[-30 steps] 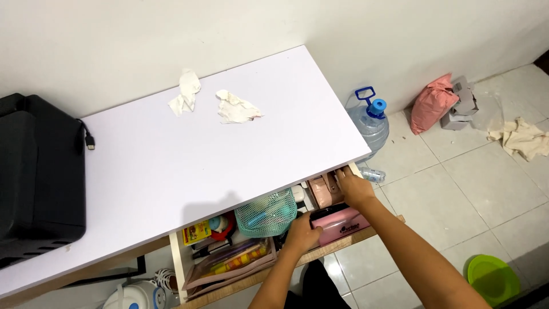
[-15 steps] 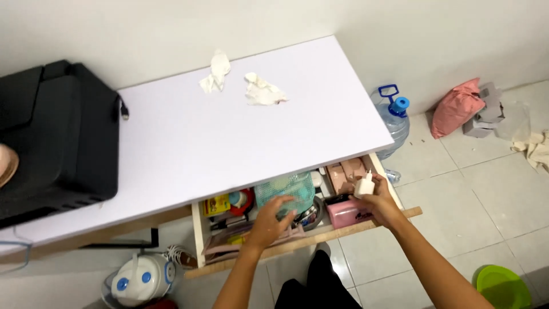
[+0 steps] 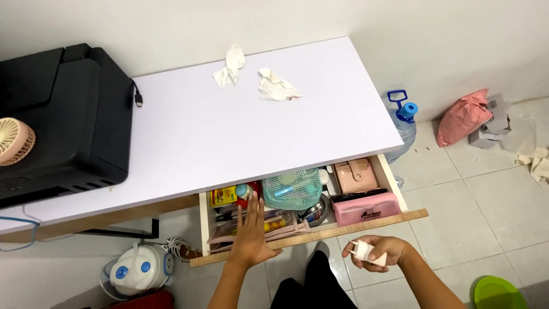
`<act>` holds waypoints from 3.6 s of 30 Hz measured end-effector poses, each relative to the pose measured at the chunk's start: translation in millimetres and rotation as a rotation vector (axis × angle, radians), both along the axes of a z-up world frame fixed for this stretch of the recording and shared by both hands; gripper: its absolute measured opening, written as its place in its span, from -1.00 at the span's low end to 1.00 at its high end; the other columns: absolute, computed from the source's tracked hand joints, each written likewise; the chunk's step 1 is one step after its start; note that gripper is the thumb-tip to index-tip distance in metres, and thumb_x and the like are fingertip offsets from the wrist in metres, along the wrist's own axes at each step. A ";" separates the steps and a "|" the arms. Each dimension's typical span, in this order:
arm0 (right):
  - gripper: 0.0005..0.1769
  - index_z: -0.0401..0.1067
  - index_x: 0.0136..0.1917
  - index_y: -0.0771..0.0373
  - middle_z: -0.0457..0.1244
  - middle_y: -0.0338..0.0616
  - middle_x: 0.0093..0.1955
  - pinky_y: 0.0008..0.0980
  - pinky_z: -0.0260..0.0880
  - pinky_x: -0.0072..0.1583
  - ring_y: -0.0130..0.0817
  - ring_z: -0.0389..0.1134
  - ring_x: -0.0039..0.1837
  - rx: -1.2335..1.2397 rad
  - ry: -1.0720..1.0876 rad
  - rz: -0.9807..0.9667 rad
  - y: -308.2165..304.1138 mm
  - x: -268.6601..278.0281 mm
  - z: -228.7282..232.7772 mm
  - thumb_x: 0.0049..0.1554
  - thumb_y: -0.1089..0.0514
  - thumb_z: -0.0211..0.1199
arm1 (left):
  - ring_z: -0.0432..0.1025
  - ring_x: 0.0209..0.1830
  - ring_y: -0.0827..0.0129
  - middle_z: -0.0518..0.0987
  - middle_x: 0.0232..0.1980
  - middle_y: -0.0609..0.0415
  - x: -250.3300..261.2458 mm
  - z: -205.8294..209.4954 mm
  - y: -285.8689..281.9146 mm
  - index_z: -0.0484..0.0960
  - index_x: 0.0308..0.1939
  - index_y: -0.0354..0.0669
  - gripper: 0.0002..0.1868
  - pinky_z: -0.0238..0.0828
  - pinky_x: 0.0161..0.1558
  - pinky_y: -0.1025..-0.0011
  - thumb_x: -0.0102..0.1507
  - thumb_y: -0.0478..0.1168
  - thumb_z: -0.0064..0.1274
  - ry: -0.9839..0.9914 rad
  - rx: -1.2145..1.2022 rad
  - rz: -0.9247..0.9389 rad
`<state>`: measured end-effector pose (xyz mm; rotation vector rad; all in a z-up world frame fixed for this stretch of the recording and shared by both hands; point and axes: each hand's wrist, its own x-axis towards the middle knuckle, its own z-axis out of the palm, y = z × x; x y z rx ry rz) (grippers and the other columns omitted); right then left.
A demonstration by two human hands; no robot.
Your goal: Organizing small items on a desk and in a desk drawer.
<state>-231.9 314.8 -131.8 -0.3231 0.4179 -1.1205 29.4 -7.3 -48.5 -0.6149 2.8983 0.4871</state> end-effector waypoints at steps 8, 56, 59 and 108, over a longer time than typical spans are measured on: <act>-0.40 0.41 0.24 0.44 0.33 0.02 -0.07 -0.44 0.23 -0.41 -0.37 0.30 -0.32 0.175 0.239 0.150 -31.8 -30.1 0.6 -0.08 0.26 0.41 | -0.36 0.66 0.11 -0.32 0.66 -0.08 -3.1 -24.9 -14.8 -0.30 0.58 0.10 0.66 -0.56 0.50 -0.28 -0.33 0.52 0.43 0.384 -0.062 -0.086; -0.38 0.26 0.40 0.26 0.36 0.07 0.00 -0.34 0.48 -0.15 -0.30 0.41 -0.25 0.483 1.404 -0.380 -267.9 -86.8 166.2 0.27 -0.20 0.03 | -0.03 0.57 -0.01 0.32 0.28 0.01 -106.5 -18.8 -73.0 0.39 0.40 0.15 -0.14 -0.12 0.55 -0.04 0.03 -0.15 0.42 0.411 -0.310 0.282; -0.36 0.23 0.42 0.27 0.32 0.18 0.14 -0.21 0.44 0.09 -0.14 0.39 0.01 0.275 1.820 -0.433 -289.9 -94.2 151.1 0.21 -0.11 0.21 | -0.07 0.61 0.08 0.30 0.36 0.07 -107.1 18.8 -82.1 0.40 0.40 0.14 -0.18 -0.22 0.58 0.01 0.05 -0.23 0.33 0.329 -0.225 0.216; -0.30 -0.08 0.61 0.33 0.05 0.01 0.55 -0.14 0.34 0.41 0.00 0.25 0.42 0.603 0.189 -0.365 -594.4 355.7 -111.3 0.22 0.40 -0.13 | 0.40 0.20 -0.13 0.47 0.26 -0.19 308.0 -115.4 -273.2 0.62 0.06 -0.19 -0.63 0.36 0.25 0.13 0.15 -0.32 0.11 0.629 0.083 1.257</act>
